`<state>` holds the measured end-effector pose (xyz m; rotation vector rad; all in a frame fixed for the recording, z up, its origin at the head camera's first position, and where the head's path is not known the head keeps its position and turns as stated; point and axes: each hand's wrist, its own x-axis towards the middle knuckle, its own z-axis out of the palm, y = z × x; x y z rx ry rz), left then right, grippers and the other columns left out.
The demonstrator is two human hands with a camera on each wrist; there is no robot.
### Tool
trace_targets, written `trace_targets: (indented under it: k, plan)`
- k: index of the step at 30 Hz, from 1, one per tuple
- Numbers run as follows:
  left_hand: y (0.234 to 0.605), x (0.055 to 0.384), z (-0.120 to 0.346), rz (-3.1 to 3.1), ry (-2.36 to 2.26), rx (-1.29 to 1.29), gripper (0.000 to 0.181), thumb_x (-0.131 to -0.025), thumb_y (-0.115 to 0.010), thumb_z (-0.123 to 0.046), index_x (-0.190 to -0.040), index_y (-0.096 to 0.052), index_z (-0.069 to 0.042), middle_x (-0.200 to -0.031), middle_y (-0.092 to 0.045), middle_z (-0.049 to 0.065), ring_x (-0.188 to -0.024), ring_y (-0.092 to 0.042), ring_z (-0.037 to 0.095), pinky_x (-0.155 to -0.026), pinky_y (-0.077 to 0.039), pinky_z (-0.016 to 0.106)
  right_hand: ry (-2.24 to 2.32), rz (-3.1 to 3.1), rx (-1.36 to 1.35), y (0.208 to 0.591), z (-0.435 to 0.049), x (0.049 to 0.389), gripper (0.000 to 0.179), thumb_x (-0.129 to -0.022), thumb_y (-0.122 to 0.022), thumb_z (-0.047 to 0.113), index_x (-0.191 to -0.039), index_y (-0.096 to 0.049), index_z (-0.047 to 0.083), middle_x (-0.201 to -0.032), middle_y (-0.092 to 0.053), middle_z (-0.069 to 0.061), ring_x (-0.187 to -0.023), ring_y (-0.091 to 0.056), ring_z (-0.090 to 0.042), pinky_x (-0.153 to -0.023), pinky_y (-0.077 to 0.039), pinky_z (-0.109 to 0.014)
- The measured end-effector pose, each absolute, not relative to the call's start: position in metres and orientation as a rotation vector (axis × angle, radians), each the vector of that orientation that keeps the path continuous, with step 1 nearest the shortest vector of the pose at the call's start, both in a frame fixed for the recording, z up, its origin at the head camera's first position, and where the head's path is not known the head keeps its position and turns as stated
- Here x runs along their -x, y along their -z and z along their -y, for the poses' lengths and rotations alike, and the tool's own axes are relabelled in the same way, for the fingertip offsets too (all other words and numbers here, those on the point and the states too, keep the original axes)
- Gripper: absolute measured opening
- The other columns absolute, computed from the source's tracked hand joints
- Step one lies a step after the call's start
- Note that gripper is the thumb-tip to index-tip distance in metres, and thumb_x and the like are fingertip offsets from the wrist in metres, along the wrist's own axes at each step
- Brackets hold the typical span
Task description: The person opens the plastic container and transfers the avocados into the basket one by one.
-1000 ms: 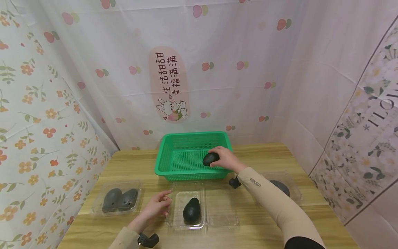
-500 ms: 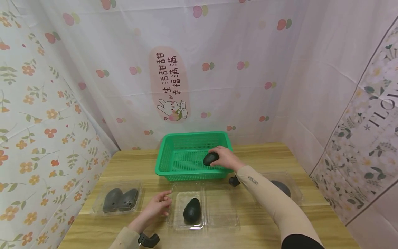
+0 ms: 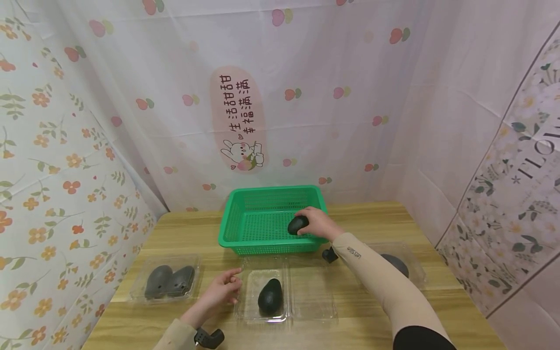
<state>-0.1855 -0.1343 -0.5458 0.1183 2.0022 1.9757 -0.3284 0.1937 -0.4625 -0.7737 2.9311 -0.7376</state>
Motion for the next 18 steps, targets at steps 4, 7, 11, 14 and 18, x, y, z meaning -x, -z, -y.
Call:
trace_targets:
  k: [4,7,11,14,18]
  plan:
    - [0.5475,0.1858,0.1345,-2.002,-1.98,-0.115,0.052,-0.096,-0.054,-0.002,-0.14,-0.031,0.017,-0.092,-0.05,0.005,-0.075,-0.053,0.017,-0.053,-0.051,0.022,0.737,-2.917,0.769,0.4638,-0.1931,0.3296,0.059,-0.079,-0.082,0.026,-0.131,-0.06,0.007,-0.131,-0.053,-0.018,-0.112,-0.054,-0.036,-0.087,-0.05,-0.049]
    - [0.5481,0.1854,0.1344,-2.005,-1.979,-0.118,0.052,-0.096,-0.054,-0.002,-0.14,-0.031,0.017,-0.093,-0.05,0.006,-0.075,-0.053,0.017,-0.053,-0.052,0.022,0.723,-2.909,0.765,0.4657,-0.1925,0.3313,0.059,-0.08,-0.081,0.026,-0.131,-0.06,0.007,-0.131,-0.053,-0.018,-0.113,-0.054,-0.035,-0.087,-0.051,-0.048]
    - [0.5481,0.1852,0.1348,-2.012,-1.968,-0.123,0.052,-0.097,-0.053,-0.003,-0.14,-0.031,0.017,-0.093,-0.05,0.006,-0.075,-0.053,0.017,-0.053,-0.052,0.022,0.704,-2.905,0.763,0.4681,-0.1917,0.3333,0.06,-0.079,-0.082,0.027,-0.131,-0.06,0.007,-0.131,-0.053,-0.019,-0.113,-0.054,-0.035,-0.087,-0.051,-0.048]
    - [0.5484,0.1862,0.1352,-2.008,-1.967,-0.121,0.052,-0.097,-0.053,-0.003,-0.14,-0.032,0.016,-0.093,-0.05,0.006,-0.075,-0.053,0.016,-0.053,-0.052,0.022,0.703,-2.908,0.762,0.4689,-0.1912,0.3342,0.059,-0.079,-0.082,0.027,-0.131,-0.06,0.007,-0.131,-0.053,-0.019,-0.113,-0.054,-0.035,-0.086,-0.051,-0.047]
    - [0.5486,0.1874,0.1358,-2.0,-1.971,-0.122,0.052,-0.097,-0.053,-0.003,-0.14,-0.032,0.016,-0.093,-0.05,0.006,-0.075,-0.053,0.016,-0.053,-0.052,0.022,0.704,-2.917,0.77,0.4698,-0.1907,0.3355,0.059,-0.079,-0.082,0.026,-0.13,-0.061,0.006,-0.13,-0.054,-0.018,-0.112,-0.054,-0.035,-0.086,-0.051,-0.048]
